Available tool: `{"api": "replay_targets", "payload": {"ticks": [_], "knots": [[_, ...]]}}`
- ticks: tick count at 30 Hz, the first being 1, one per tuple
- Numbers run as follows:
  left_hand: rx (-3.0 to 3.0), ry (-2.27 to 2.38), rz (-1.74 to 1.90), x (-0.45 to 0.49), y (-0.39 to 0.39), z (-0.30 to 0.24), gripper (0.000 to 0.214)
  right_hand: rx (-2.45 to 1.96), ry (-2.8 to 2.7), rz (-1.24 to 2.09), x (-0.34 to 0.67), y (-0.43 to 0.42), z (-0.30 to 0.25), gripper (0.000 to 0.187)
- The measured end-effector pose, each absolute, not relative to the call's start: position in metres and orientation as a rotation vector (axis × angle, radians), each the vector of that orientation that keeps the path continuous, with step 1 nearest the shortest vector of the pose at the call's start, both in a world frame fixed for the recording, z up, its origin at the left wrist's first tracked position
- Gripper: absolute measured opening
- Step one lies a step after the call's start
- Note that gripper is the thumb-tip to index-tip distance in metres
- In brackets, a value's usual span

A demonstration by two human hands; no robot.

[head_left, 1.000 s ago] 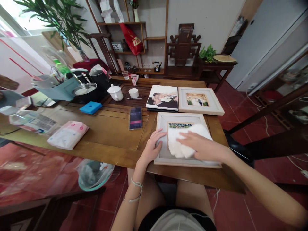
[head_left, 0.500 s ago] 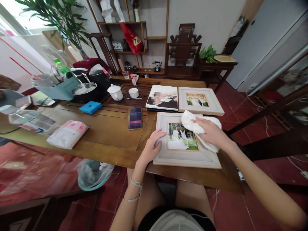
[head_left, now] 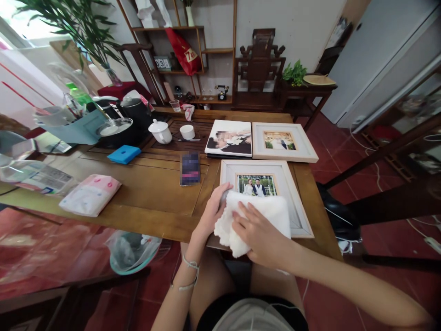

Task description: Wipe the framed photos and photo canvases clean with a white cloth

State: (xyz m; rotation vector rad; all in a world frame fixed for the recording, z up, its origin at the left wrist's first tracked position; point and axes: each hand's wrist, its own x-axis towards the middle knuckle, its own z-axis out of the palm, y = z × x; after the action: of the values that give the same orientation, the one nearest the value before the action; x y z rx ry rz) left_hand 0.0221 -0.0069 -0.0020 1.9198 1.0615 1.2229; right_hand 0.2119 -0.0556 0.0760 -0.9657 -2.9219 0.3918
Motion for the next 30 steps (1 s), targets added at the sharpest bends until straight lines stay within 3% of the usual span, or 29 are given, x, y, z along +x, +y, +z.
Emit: {"api": "replay_targets", "payload": {"ticks": [7,11,15,20,26,30], "knots": [[1.997,1.088,1.191,0.022,-0.007,0.001,0.042,-0.732,-2.979,0.639,0.227,-0.055,0.093,0.054],[2.039,1.055,1.184,0.022,-0.006,0.003,0.039,-1.100,-2.970,0.691,0.259,-0.054,0.113,0.054],[2.030,1.051,1.195,0.022,-0.006,0.004,0.041,-1.540,-2.865,0.442,0.292,-0.024,0.116,0.049],[2.017,1.071,1.175,0.023,-0.008,0.004,0.042,-1.735,-2.485,-0.037,0.300,0.030,0.101,0.032],[1.998,1.059,1.176,0.023,-0.009,0.006,0.044,-1.150,-2.603,-0.062,0.247,0.072,0.076,0.053],[1.974,1.055,1.164,0.023,-0.009,0.006,0.044,-0.902,-2.846,-0.012,0.217,0.078,0.064,0.054]]}}
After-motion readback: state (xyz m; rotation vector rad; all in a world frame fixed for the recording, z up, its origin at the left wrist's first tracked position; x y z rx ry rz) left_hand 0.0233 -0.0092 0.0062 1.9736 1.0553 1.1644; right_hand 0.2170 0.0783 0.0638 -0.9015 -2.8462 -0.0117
